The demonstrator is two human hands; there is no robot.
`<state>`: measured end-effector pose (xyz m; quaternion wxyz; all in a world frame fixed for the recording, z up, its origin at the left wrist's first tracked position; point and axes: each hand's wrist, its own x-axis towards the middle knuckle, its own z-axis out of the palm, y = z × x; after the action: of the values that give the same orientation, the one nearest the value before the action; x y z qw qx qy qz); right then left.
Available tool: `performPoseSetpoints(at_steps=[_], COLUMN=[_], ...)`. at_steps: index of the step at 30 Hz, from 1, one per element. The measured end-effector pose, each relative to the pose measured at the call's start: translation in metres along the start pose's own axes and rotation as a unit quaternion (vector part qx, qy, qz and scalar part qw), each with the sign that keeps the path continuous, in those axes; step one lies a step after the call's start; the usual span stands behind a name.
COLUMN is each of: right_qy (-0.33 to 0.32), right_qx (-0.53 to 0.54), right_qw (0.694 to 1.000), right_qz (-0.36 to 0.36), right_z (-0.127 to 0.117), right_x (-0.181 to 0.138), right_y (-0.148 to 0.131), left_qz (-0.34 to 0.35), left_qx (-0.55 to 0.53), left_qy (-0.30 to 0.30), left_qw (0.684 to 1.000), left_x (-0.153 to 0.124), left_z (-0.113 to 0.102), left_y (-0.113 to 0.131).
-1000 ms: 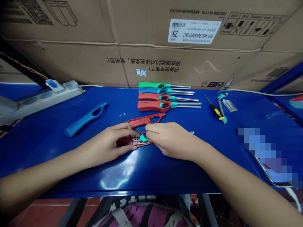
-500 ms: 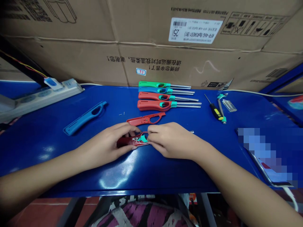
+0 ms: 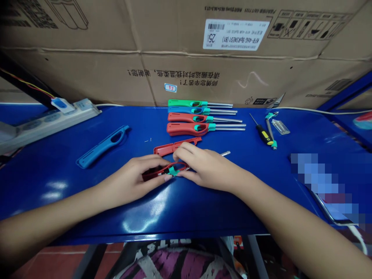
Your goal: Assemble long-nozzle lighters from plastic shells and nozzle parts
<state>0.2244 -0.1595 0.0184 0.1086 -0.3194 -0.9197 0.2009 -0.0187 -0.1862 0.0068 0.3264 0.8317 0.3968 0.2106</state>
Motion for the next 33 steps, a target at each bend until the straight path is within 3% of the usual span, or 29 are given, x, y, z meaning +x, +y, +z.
performPoseSetpoints(at_steps=[16, 25, 33], right_qy=[-0.043, -0.065, -0.061], right_qx=[-0.045, -0.078, -0.101], right_qw=[0.998, 0.995, 0.993], right_qz=[-0.022, 0.019, 0.031], right_z=[0.001, -0.007, -0.005], right_x=[0.000, -0.002, -0.002], right_y=[-0.002, 0.001, -0.001], left_qz=[0.013, 0.002, -0.011], left_qx=[-0.016, -0.005, -0.042], left_qy=[0.033, 0.028, 0.035], left_qw=[0.999, 1.000, 0.998], left_x=[0.003, 0.004, 0.004], left_z=[0.005, -0.009, -0.004], left_y=[-0.005, -0.007, -0.006])
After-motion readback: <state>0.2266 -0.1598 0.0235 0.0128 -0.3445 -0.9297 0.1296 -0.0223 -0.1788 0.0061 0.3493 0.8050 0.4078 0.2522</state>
